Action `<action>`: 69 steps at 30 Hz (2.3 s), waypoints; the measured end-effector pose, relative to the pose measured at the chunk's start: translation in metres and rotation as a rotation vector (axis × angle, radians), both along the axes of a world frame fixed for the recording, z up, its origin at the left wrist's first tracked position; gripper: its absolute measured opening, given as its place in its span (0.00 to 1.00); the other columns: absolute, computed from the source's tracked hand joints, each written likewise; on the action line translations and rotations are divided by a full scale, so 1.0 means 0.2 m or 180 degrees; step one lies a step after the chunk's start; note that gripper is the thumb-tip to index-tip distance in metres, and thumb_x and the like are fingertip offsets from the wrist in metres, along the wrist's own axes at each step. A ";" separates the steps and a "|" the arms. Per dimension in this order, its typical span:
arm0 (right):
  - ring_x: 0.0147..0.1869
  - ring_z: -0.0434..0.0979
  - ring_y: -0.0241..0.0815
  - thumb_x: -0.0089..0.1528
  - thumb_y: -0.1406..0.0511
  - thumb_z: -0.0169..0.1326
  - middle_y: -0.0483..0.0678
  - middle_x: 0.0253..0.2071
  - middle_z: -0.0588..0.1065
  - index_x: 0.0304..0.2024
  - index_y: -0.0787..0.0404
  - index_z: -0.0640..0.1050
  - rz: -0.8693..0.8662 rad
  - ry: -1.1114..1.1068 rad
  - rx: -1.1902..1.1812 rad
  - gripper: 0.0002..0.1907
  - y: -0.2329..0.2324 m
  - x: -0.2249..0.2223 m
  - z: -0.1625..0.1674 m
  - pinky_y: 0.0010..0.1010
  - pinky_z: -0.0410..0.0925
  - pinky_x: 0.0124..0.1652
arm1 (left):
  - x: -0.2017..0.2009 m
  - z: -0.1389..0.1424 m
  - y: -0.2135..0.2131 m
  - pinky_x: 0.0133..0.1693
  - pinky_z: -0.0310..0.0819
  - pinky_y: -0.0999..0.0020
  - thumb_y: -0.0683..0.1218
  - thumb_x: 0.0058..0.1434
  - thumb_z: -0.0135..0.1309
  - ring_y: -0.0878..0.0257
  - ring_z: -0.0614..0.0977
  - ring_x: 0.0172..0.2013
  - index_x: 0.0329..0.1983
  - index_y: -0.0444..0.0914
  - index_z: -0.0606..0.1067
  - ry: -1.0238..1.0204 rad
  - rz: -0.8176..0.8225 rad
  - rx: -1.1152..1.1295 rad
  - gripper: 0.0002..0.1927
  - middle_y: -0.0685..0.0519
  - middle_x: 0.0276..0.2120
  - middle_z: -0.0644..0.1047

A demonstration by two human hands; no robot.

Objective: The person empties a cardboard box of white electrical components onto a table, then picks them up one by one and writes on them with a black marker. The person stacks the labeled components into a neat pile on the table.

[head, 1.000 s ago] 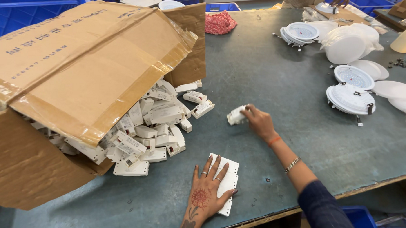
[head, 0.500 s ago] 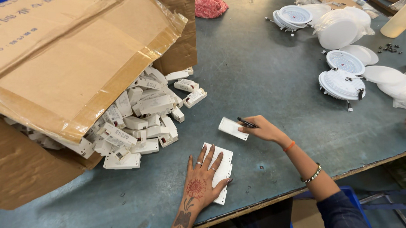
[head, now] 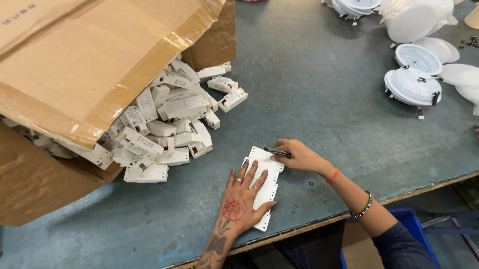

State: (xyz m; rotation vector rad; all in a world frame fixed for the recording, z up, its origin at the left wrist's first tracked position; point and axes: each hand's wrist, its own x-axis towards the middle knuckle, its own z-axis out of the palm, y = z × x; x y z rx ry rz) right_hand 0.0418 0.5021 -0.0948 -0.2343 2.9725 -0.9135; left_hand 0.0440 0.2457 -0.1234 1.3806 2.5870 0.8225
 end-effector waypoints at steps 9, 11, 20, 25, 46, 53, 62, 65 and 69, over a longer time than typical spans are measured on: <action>0.37 0.70 0.35 0.73 0.50 0.42 0.44 0.38 0.72 0.36 0.63 0.81 -0.0752 0.1247 -0.2124 0.28 -0.19 0.28 0.13 0.30 0.65 0.38 | 0.18 0.08 -0.16 0.60 0.68 0.51 0.51 0.61 0.61 0.49 0.78 0.60 0.62 0.39 0.74 -0.0051 0.0736 0.1787 0.26 0.46 0.60 0.77; 0.36 0.66 0.34 0.74 0.46 0.35 0.44 0.37 0.73 0.34 0.64 0.81 -0.0562 0.1398 -0.2038 0.34 -0.33 0.40 0.12 0.29 0.59 0.35 | 0.30 0.10 -0.17 0.47 0.77 0.55 0.49 0.59 0.63 0.46 0.83 0.47 0.59 0.34 0.74 -0.0310 0.0583 0.1986 0.26 0.42 0.51 0.80; 0.26 0.63 0.34 0.72 0.44 0.39 0.44 0.23 0.66 0.21 0.62 0.69 -0.0626 0.0822 -0.2434 0.35 -0.61 0.70 -0.21 0.28 0.56 0.27 | 0.63 -0.11 -0.16 0.28 0.75 0.58 0.44 0.66 0.54 0.53 0.83 0.25 0.39 0.35 0.76 -0.2064 0.0613 0.1897 0.06 0.46 0.24 0.79; 0.29 0.59 0.35 0.78 0.54 0.41 0.43 0.25 0.61 0.24 0.54 0.66 -0.1854 0.1394 -0.4049 0.27 -0.34 0.70 -0.21 0.29 0.57 0.29 | 0.75 -0.24 -0.21 0.33 0.71 0.66 0.45 0.82 0.42 0.64 0.76 0.25 0.32 0.34 0.72 -0.3752 -0.0225 0.2120 0.20 0.53 0.23 0.72; 0.42 0.80 0.56 0.66 0.65 0.54 0.53 0.48 0.77 0.52 0.60 0.80 -0.1197 0.0934 0.0133 0.13 -0.41 0.09 0.01 0.41 0.70 0.41 | 0.14 -0.03 -0.44 0.59 0.66 0.49 0.60 0.43 0.72 0.42 0.70 0.62 0.66 0.41 0.67 -0.0387 0.0780 0.0792 0.48 0.41 0.61 0.70; 0.43 0.79 0.54 0.67 0.66 0.53 0.52 0.47 0.77 0.54 0.61 0.79 -0.0874 0.1147 0.0068 0.13 -0.38 0.13 -0.01 0.40 0.70 0.41 | 0.16 -0.07 -0.27 0.60 0.65 0.48 0.63 0.39 0.73 0.42 0.71 0.61 0.66 0.41 0.66 -0.0403 0.0593 0.0765 0.52 0.41 0.57 0.72; 0.65 0.77 0.47 0.76 0.58 0.44 0.53 0.59 0.74 0.60 0.65 0.74 -0.1678 0.2126 -0.2104 0.18 -0.29 0.26 -0.07 0.38 0.71 0.66 | -0.03 -0.05 -0.21 0.72 0.61 0.53 0.70 0.65 0.49 0.51 0.68 0.73 0.76 0.43 0.59 -0.2396 0.0642 0.2535 0.43 0.46 0.72 0.67; 0.68 0.73 0.46 0.74 0.56 0.43 0.53 0.60 0.71 0.61 0.67 0.69 -0.2159 0.2049 -0.3348 0.22 -0.31 0.25 -0.18 0.39 0.64 0.66 | -0.23 -0.04 0.00 0.71 0.47 0.54 0.72 0.67 0.41 0.50 0.58 0.74 0.77 0.41 0.56 -0.2719 0.0253 0.3167 0.44 0.44 0.73 0.63; 0.69 0.71 0.45 0.73 0.57 0.42 0.54 0.60 0.70 0.63 0.66 0.68 -0.2250 0.1879 -0.3920 0.23 -0.33 0.21 -0.29 0.38 0.63 0.68 | -0.32 -0.06 0.24 0.69 0.53 0.56 0.72 0.69 0.34 0.46 0.63 0.70 0.76 0.39 0.58 -0.3210 0.0150 0.2917 0.43 0.41 0.71 0.63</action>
